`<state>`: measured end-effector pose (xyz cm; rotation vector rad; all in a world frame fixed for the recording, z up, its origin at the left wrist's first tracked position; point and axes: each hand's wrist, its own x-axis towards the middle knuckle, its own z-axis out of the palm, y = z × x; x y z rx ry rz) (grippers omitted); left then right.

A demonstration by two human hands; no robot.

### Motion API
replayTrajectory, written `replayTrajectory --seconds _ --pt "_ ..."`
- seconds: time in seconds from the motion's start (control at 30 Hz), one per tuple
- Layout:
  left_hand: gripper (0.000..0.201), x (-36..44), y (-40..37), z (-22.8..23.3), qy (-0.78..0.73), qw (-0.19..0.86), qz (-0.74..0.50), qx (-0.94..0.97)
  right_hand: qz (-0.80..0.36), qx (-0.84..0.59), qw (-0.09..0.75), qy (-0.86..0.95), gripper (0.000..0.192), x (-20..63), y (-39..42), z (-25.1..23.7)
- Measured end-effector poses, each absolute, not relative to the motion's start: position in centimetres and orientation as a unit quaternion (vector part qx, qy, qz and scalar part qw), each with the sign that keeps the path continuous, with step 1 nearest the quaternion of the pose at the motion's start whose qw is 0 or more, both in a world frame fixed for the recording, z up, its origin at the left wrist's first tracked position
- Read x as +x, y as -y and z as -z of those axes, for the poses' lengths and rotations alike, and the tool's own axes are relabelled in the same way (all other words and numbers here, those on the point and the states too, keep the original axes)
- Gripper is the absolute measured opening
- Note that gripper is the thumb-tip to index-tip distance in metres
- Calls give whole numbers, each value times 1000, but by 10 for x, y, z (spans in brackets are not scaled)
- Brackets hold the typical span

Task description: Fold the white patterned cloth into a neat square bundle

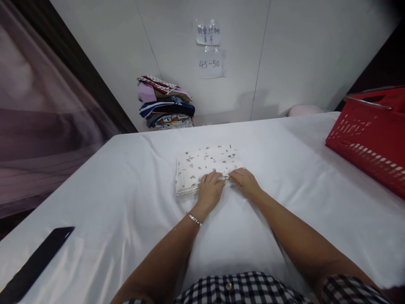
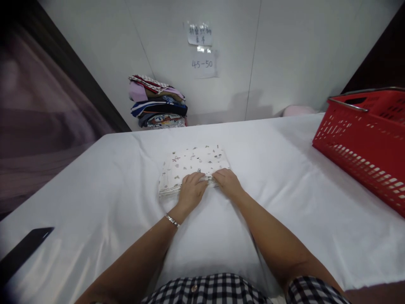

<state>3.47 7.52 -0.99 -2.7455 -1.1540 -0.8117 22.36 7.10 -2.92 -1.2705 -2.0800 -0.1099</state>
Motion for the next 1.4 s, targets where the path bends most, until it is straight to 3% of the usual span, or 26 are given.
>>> replayTrajectory --seconds 0.33,0.6,0.87,1.1,1.4 --pt "11 53 -81 13 407 33 225 -885 26 -470 350 810 20 228 -74 31" --pt "20 51 -82 18 370 37 259 -892 8 -460 357 813 22 229 -73 30" --pt "14 47 -80 18 375 -29 271 -886 -52 -445 347 824 23 230 -67 21" --pt "16 48 -82 16 379 -53 277 -881 -38 -478 497 723 22 250 -50 13" --pt "13 47 -83 17 380 -74 301 -872 60 -537 348 766 23 235 -35 16"
